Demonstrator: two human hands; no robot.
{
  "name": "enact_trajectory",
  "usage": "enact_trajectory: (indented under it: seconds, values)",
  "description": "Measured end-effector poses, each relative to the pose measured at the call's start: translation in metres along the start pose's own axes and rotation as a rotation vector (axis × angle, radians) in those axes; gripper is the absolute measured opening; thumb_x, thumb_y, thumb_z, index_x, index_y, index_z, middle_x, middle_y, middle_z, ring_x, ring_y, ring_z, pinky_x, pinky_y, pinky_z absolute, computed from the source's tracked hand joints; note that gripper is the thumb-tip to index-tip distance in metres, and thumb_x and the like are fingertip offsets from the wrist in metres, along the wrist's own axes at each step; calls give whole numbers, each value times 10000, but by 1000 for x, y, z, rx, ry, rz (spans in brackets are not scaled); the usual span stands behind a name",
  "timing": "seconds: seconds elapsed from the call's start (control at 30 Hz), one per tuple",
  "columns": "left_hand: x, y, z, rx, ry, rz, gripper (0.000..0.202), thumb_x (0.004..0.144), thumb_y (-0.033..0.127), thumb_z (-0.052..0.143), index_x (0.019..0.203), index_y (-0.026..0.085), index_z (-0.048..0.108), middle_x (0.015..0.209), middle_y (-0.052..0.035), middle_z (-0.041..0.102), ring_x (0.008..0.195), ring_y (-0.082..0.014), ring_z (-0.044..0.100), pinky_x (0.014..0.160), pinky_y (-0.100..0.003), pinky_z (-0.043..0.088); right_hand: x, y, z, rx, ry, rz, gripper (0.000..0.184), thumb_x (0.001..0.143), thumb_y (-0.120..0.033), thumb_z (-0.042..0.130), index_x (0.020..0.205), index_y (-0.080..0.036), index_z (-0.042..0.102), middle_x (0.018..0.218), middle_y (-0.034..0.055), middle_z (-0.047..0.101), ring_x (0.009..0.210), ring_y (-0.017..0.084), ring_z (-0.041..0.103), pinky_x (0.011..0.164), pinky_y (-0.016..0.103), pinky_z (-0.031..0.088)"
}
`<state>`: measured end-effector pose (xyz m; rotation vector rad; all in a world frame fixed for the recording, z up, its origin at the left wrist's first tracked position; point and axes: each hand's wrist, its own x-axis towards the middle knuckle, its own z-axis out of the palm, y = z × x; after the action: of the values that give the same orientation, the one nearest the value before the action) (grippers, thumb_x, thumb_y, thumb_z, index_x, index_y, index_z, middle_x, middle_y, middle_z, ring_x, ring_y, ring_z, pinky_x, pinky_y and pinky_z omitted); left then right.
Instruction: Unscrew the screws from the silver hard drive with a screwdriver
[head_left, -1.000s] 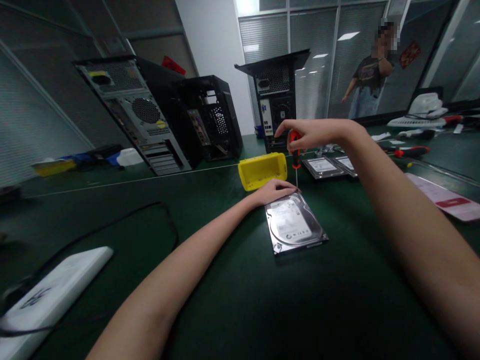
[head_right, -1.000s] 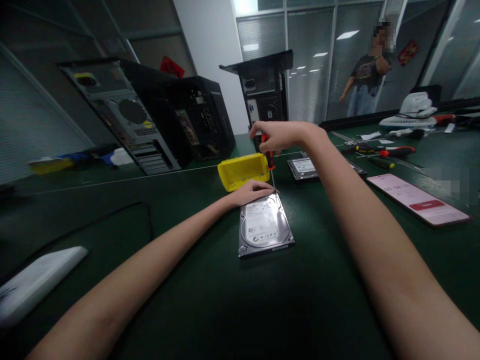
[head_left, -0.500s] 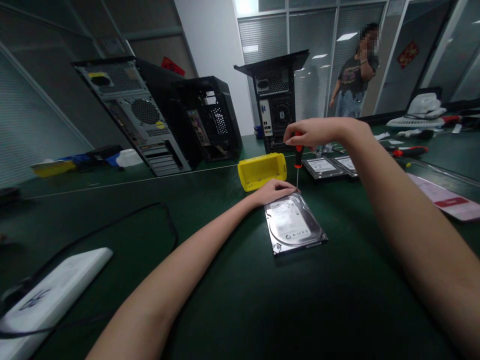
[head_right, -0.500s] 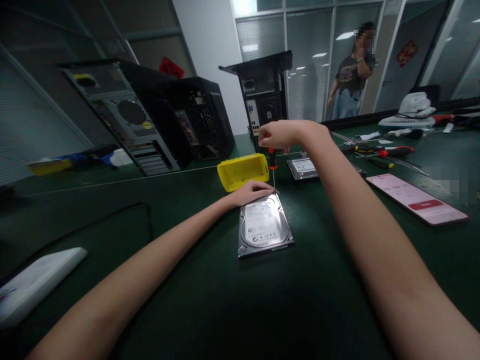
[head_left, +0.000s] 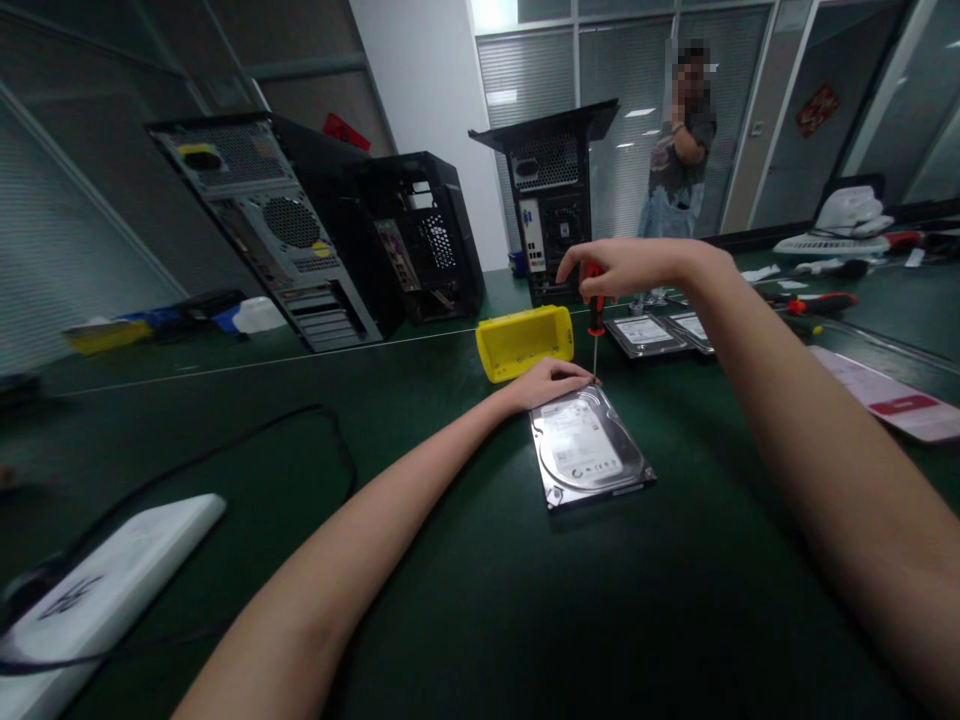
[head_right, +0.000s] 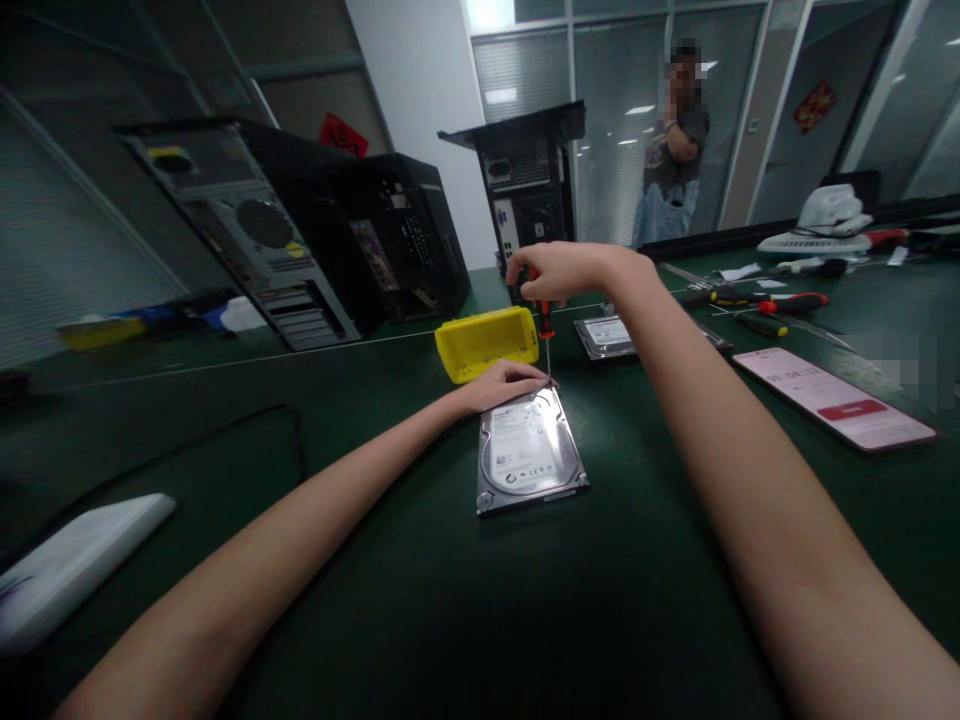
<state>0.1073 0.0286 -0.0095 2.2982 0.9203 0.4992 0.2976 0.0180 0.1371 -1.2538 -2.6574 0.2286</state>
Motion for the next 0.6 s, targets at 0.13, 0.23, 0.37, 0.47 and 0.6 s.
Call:
enact_trajectory:
  seconds: [0.13, 0.23, 0.37, 0.47, 0.6]
  values:
    - [0, 0, 0, 4, 3, -1, 350, 874, 374, 485, 1079, 158, 667, 1112, -74, 664, 998, -170, 601, 875, -274, 433, 1, -2, 1, 23, 7, 3, 443, 817, -433, 509, 1173, -177, 571, 1036, 96, 631, 724, 149, 607, 572, 248, 460]
    - [0, 0, 0, -1, -1, 19, 348, 880, 374, 478, 1072, 157, 670, 1101, -72, 669, 985, -166, 607, 865, -269, 437, 2, -3, 2, -39, 44, 10, 410, 813, -429, 522, 1117, -167, 610, 1008, 101, 642, 706, 154, 609, 550, 249, 446]
    - [0, 1, -1, 2, 1, 15, 334, 879, 362, 484, 1065, 160, 673, 1101, -71, 669, 989, -163, 607, 871, -270, 437, 2, -2, 1, -56, 55, -7, 387, 796, -291, 556, 1161, -171, 598, 1015, 87, 647, 714, 146, 616, 595, 248, 456]
    - [0, 2, -1, -2, -2, 17, 340, 877, 364, 485, 1070, 155, 671, 1101, -78, 668, 989, -167, 607, 870, -276, 439, 1, -2, 0, -56, 57, 9, 413, 785, -256, 557, 1188, -168, 583, 1030, 86, 642, 692, 142, 615, 595, 251, 461]
    - [-1, 2, -1, 0, -4, 11, 338, 880, 364, 481, 1076, 162, 669, 1112, -76, 663, 1001, -167, 602, 874, -279, 435, 0, -2, 0, -61, 60, 4, 404, 789, -251, 551, 1182, -167, 585, 1059, 87, 636, 696, 139, 614, 616, 254, 463]
